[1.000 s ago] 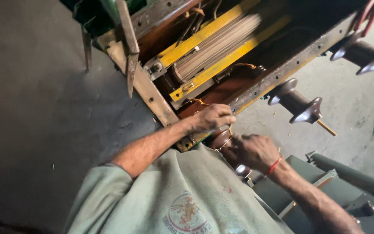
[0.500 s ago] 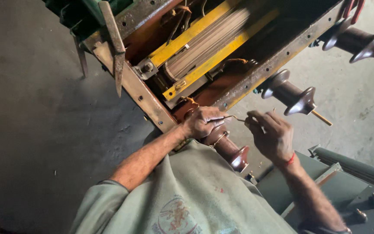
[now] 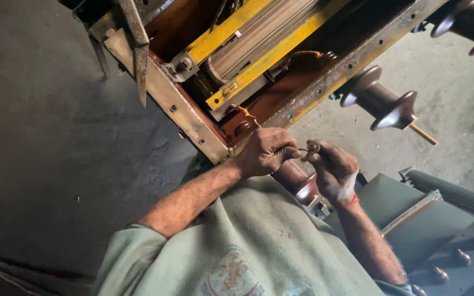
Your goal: The person uses a flat metal tool to scrape the interior of a brown ceramic insulator, then uses pliers to strip and twist a copper wire. The person connects the wire to a terminal inside a yellow electrical assembly and secures it with a metal ring. The person then uses pliers to crimp the ring and adjusts the connection.
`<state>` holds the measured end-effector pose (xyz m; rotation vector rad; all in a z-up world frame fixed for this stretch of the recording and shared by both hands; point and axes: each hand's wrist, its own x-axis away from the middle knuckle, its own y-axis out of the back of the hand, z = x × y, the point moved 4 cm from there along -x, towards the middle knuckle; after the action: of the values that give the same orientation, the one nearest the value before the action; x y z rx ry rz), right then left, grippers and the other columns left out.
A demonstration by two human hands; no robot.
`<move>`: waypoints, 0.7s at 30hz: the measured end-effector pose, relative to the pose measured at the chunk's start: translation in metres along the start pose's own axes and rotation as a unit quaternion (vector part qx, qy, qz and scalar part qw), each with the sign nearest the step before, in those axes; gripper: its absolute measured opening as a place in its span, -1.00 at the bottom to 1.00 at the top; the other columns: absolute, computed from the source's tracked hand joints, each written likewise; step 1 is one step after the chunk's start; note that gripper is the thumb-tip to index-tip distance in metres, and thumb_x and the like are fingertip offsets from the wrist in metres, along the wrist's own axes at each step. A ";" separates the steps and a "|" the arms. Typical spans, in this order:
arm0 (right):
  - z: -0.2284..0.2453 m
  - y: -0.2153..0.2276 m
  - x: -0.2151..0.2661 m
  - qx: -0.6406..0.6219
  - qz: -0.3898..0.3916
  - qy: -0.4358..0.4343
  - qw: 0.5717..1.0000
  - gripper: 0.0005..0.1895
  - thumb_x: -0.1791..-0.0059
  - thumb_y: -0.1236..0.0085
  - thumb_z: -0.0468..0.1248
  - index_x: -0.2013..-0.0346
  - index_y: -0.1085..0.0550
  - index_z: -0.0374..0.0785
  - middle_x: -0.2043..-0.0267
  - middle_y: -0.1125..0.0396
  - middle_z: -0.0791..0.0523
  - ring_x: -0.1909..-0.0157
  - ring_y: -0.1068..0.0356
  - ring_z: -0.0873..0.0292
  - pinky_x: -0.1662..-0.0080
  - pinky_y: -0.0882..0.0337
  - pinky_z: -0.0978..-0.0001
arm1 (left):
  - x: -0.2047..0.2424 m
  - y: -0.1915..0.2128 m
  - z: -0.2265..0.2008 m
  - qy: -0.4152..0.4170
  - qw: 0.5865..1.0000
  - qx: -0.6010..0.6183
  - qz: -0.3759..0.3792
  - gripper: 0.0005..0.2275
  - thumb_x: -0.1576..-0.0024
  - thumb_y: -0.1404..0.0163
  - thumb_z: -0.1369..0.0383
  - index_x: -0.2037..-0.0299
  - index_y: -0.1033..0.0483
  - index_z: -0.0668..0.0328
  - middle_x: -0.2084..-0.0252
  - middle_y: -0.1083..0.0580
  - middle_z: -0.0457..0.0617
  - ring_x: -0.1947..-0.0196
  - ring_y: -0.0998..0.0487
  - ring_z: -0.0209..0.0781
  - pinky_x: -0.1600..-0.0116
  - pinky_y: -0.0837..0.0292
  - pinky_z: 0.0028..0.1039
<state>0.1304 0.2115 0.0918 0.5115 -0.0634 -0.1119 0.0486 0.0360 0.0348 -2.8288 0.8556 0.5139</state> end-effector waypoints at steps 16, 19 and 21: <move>-0.020 -0.006 -0.010 -0.165 0.200 -0.157 0.953 -0.62 -0.12 -0.06 -0.17 -0.11 -0.51 -0.40 0.24 -0.47 0.15 0.23 -0.38 0.33 0.19 -0.42 0.48 | -0.007 0.025 -0.011 0.062 0.990 0.109 0.069 -0.73 -0.26 -0.18 0.36 -0.15 -0.58 0.14 0.18 -0.56 -0.07 0.14 -0.55 -0.28 0.00 -0.51 -0.48; -0.006 -0.007 -0.012 -0.115 0.189 -0.150 0.963 -0.61 -0.11 -0.07 -0.16 -0.11 -0.52 -0.38 0.22 -0.50 0.15 0.21 -0.44 0.33 0.17 -0.46 0.49 | -0.005 0.022 -0.005 0.163 0.967 0.179 0.073 -0.77 -0.24 -0.16 0.36 -0.09 -0.63 0.15 0.26 -0.54 -0.11 0.31 -0.52 -0.34 0.17 -0.46 -0.53; -0.004 -0.008 -0.008 -0.123 0.192 -0.162 0.960 -0.62 -0.12 -0.05 -0.17 -0.11 -0.52 -0.38 0.18 -0.52 0.14 0.16 -0.46 0.32 0.12 -0.48 0.49 | 0.002 0.021 -0.006 0.181 0.960 0.200 0.072 -0.77 -0.25 -0.14 0.36 -0.09 -0.62 0.16 0.23 -0.54 -0.11 0.29 -0.52 -0.33 0.17 -0.47 -0.53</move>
<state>0.1217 0.2072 0.0842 0.2201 -0.4616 0.1776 0.0396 0.0162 0.0386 -2.5258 1.0881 -0.1615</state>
